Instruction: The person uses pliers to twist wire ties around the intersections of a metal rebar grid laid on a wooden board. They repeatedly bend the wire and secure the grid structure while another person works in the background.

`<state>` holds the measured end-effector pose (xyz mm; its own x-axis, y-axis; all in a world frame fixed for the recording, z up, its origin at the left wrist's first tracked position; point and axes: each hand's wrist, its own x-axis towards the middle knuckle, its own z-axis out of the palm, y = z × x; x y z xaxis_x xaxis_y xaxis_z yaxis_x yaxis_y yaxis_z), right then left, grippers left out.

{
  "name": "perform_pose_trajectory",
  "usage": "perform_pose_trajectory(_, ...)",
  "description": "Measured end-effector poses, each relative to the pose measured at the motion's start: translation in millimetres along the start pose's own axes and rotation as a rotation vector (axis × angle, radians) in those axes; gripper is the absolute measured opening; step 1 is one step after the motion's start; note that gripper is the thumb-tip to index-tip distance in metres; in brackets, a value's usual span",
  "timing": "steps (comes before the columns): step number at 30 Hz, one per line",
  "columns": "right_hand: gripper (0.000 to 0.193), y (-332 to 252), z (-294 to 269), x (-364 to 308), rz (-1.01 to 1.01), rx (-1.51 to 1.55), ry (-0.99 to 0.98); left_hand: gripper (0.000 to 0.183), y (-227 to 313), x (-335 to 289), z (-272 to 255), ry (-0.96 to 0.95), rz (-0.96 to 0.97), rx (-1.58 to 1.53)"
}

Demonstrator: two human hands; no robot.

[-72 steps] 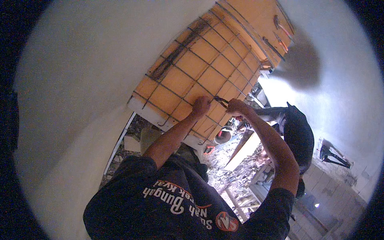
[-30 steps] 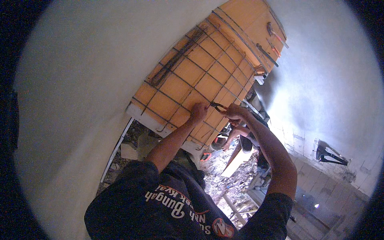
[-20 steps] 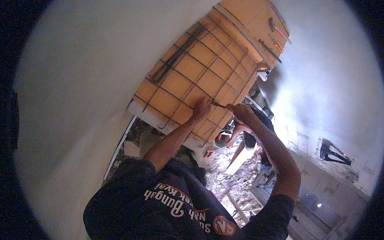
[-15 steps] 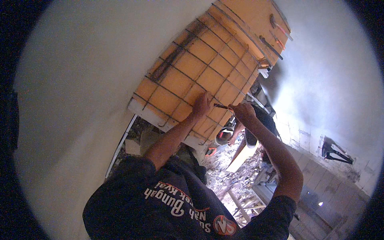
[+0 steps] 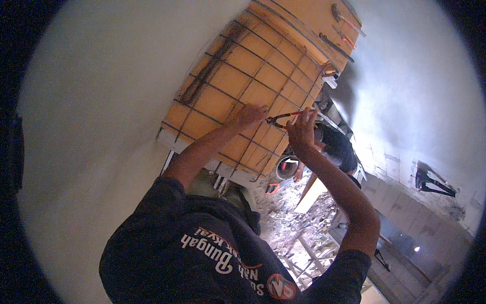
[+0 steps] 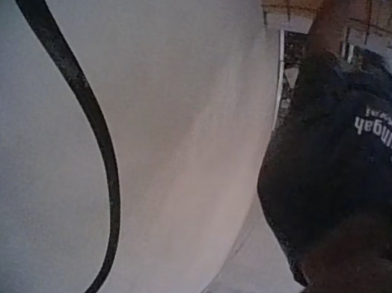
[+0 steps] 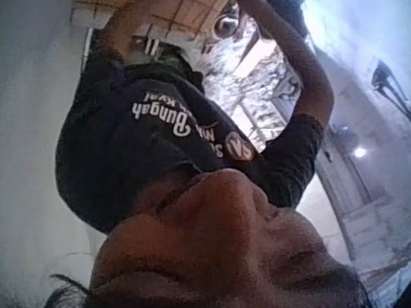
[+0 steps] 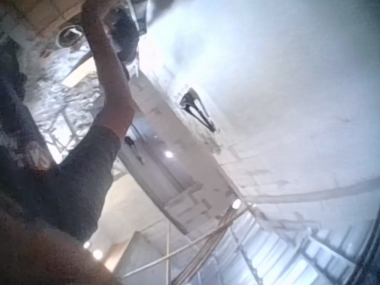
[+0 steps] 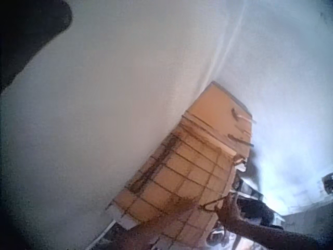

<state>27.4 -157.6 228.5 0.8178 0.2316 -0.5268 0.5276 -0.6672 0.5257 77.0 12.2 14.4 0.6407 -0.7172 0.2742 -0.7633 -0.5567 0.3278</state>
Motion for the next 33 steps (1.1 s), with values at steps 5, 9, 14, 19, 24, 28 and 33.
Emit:
perform_pose_trajectory(5,0.037,-4,-5,10,0.029,-0.011,-0.061,0.011,1,24,-9,-0.293,0.090,0.130)
perform_pose_trajectory(9,0.038,-5,4,10,0.019,-0.002,-0.174,0.012,14,38,-36,-0.382,-0.100,0.069)
perform_pose_trajectory(14,0.040,-15,-5,2,0.045,0.060,-0.178,0.013,9,41,-40,-0.508,-0.485,-0.324)
perform_pose_trajectory(19,0.039,-20,-2,5,0.090,0.072,-0.099,0.017,-11,57,-26,-0.725,-0.749,-0.727)
perform_pose_trajectory(24,0.036,-24,-9,16,0.069,0.025,-0.126,0.023,-25,55,-17,-0.794,-0.838,-0.891)
perform_pose_trajectory(28,0.033,-32,-12,10,0.086,-0.019,-0.092,0.023,-17,51,-42,-0.748,-0.913,-1.038)
perform_pose_trajectory(33,0.029,-31,-12,9,0.147,0.269,-0.177,0.023,-19,44,-44,-0.683,-0.971,-1.148)
